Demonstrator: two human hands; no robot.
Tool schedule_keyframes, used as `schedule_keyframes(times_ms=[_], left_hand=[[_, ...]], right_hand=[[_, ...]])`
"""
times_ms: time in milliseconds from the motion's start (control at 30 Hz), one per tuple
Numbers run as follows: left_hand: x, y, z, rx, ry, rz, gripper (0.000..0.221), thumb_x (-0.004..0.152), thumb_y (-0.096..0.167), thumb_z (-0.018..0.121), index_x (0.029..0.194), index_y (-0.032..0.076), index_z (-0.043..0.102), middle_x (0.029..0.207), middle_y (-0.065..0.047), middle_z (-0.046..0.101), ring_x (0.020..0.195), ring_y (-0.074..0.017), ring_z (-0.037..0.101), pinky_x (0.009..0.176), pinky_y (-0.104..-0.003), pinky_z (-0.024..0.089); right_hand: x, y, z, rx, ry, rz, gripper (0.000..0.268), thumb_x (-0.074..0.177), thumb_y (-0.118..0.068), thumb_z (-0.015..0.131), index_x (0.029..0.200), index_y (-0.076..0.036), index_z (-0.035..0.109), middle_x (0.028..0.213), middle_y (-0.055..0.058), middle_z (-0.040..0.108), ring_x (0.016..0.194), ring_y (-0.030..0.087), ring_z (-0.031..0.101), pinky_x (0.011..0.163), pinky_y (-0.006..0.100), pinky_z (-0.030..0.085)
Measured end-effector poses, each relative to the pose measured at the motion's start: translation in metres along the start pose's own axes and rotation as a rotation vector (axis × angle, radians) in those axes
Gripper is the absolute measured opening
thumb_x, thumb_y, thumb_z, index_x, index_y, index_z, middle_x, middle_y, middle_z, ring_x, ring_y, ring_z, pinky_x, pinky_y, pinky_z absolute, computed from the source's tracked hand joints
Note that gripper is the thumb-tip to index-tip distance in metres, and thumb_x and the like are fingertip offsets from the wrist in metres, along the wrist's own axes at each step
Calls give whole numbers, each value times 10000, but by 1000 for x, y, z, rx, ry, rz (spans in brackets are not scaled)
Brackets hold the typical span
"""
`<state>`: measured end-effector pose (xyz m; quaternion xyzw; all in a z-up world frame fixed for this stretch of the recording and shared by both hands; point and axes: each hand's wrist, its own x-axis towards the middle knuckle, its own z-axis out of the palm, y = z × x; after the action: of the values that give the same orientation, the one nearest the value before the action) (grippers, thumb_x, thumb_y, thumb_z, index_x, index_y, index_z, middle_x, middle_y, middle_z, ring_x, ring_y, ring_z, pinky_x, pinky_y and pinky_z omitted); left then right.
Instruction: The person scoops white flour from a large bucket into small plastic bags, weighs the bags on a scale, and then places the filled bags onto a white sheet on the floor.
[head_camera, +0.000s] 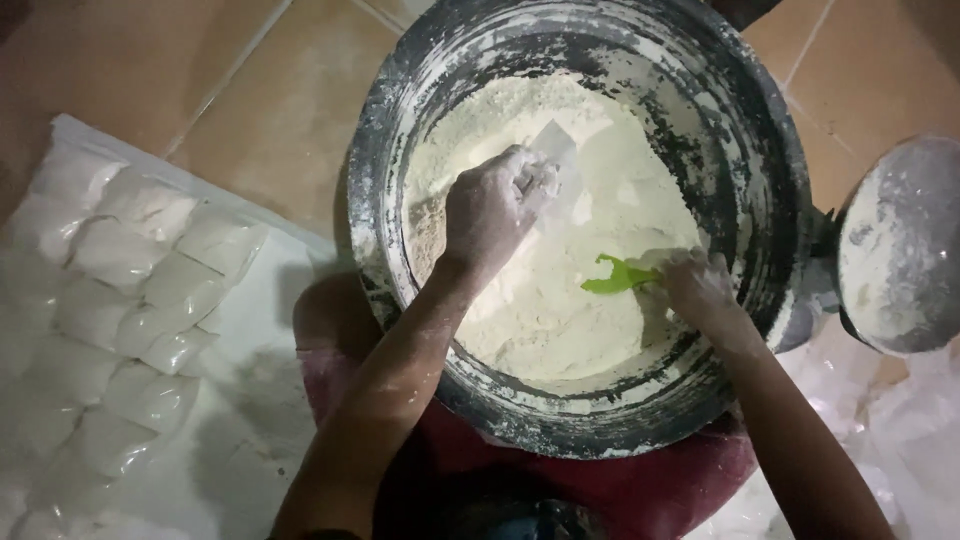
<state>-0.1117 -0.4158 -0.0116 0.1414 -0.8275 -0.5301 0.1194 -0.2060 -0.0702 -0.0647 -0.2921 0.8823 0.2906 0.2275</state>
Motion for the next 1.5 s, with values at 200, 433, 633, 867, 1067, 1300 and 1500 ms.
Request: schedule_keyframes(times_ms=[200,433,633,867,1067,1300,1500], left_hand=[[-3,5,-5,53,20,-27,237,931,352,704,1105,195,734,866,-81,784,800,-288,785,703,-461,645],[-6,6,1,112,-7,190,282,850,236,756,1085,79,757,898,-70,805,691,-248,745,624,-354,565],[-5,7,21,207,-203,25,248,817,273,728,1050,206,783,838,-77,784,749,-329,749,651,-450,597],[-5,-6,46,275,-426,14,254,843,246,738,1067,134,785,839,-215,760,826,-453,749,697,-601,613],[-6,2,70,400,-501,-44,255,841,328,747,945,103,807,812,-213,756,787,-423,762,675,-537,632],[-14,-16,87,204,-512,-53,198,818,314,764,967,195,815,843,-155,772,869,-446,737,700,-587,602],[-19,0,72,72,-511,-18,194,862,262,723,944,103,798,813,-176,763,838,-463,736,668,-606,548]], right_hand=[[-6,27,35,185,25,-51,346,926,-357,637,1136,-118,772,1031,102,789,1052,297,682,938,457,453],[-83,41,-21,-146,342,27,165,987,-393,576,1048,-348,721,956,-19,720,912,225,617,916,502,377],[-69,13,16,-41,458,-92,131,839,-209,621,802,-179,743,810,41,681,786,234,588,859,457,386],[-30,-34,43,127,211,-165,292,859,-454,649,684,-245,754,654,-32,704,723,194,624,845,429,358],[-134,8,-41,420,147,75,317,910,-531,619,1149,-375,757,929,65,736,968,346,684,824,487,541],[-168,-6,-73,400,-5,327,372,929,-720,504,1283,-656,598,1025,-167,670,983,125,719,803,376,636],[-163,-34,-128,313,308,202,287,962,-509,586,1192,-414,729,909,-16,707,860,233,731,641,448,628]])
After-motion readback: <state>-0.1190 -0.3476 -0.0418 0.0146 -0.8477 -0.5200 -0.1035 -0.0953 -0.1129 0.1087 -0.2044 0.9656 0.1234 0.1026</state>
